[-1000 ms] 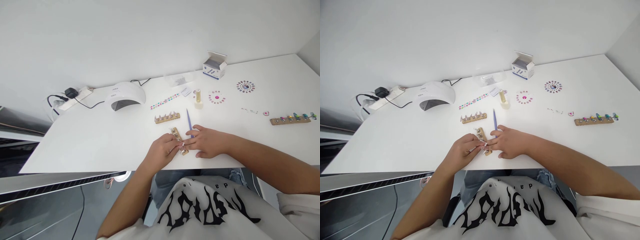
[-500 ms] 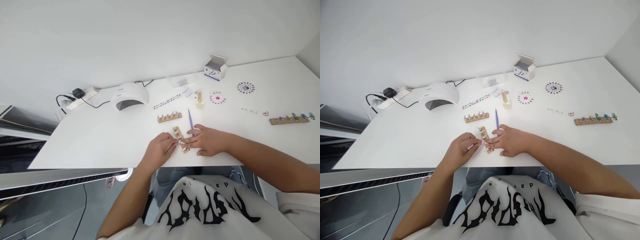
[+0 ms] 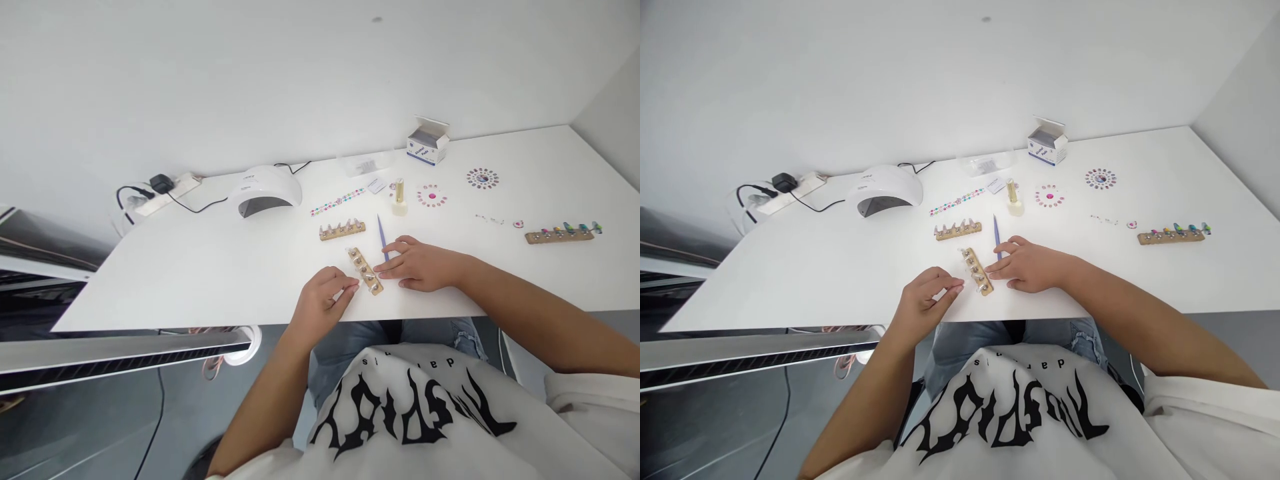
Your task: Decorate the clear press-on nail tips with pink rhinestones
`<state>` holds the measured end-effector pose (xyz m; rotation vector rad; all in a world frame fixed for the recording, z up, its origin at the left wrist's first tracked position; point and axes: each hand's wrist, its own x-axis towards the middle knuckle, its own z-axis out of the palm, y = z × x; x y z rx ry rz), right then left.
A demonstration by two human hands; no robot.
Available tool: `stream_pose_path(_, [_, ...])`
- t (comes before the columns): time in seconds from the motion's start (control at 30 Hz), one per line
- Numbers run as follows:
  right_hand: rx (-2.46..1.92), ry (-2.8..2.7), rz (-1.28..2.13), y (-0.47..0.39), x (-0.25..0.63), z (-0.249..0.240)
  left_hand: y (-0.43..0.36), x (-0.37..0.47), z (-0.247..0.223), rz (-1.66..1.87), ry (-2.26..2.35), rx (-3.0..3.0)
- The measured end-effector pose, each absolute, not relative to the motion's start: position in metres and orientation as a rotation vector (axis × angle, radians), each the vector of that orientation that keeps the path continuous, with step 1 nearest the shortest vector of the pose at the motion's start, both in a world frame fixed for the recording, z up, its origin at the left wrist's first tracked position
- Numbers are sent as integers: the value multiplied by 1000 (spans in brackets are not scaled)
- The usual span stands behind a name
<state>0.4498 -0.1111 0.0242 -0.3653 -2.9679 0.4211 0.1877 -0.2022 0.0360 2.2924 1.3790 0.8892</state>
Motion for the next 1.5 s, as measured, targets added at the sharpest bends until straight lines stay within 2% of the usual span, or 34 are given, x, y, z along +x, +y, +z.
stream_pose_path(0.37, [-405, -2967, 456, -141, 458, 20, -208, 209, 18, 1022, 1415, 2047])
stream_pose_path(0.57, [-406, -2984, 478, -144, 450, 15, -207, 221, 19, 942, 1439, 2054])
stream_pose_path(1.07, [-364, -2938, 188, -154, 433, 10, -216, 209, 23, 983, 1539, 2102])
stream_pose_path(1.5, [-368, -2939, 118, -156, 425, 8, -217, 212, 23, 821, 1615, 2308])
